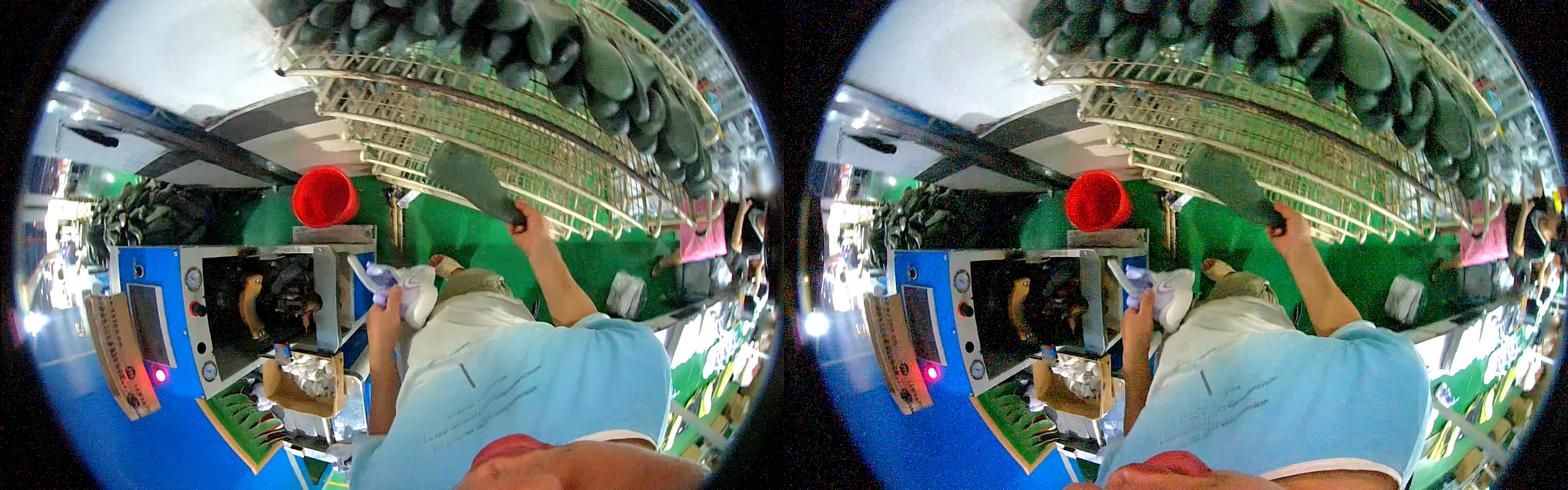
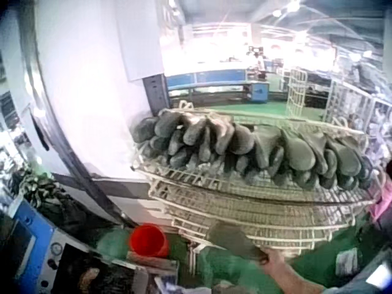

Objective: The person takes shoes from a conveyor and a box, inserts a shoe last into each one, and places the assembled units onto a rack.

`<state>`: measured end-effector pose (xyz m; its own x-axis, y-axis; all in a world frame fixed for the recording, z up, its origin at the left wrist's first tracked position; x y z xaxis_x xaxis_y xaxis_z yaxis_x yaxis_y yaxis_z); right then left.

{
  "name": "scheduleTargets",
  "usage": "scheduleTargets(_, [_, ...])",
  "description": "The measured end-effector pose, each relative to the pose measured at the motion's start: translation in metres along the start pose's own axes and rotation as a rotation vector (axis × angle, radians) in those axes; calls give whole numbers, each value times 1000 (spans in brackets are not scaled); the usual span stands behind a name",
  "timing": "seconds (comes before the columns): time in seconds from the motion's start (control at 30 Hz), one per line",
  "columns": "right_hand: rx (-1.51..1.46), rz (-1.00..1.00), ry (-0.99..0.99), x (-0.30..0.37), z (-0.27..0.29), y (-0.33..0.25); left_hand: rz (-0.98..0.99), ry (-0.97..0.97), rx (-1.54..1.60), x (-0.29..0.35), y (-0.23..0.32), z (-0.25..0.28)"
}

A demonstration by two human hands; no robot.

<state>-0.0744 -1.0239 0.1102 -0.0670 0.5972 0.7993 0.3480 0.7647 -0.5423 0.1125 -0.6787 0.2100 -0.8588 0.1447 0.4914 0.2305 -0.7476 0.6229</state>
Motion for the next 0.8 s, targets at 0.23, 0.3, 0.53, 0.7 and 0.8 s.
scheduleTargets(0.23, [271, -124, -171, -52, -172, 45, 253, 190, 319, 37, -63, 0])
scheduleTargets(0.3, [290, -163, -267, -78, -206, 74, 309, 292, 306, 55, -61, -1])
scheduleTargets(0.53, [-163, -580, -97, -166, -273, 144, 539, 564, 725, 102, -110, -24])
scheduleTargets(0.7, [-381, -673, -104, -181, -371, 199, 674, 678, 804, 117, -109, -22])
scheduleTargets(0.8, [-326, -491, -345, -214, -418, 174, 497, 556, 745, 96, -107, 4])
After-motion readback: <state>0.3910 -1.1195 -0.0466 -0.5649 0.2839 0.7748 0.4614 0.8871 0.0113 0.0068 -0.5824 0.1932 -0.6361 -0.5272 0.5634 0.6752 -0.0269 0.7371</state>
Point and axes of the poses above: each hand's wrist, its own x-axis away from the middle knuckle, its own z-axis out of the back of the hand, y = z × x, the point moved 1 cm from there along -x, towards the middle knuckle, and after that the axes turned 11 degrees about y, right-handed, at the moved point
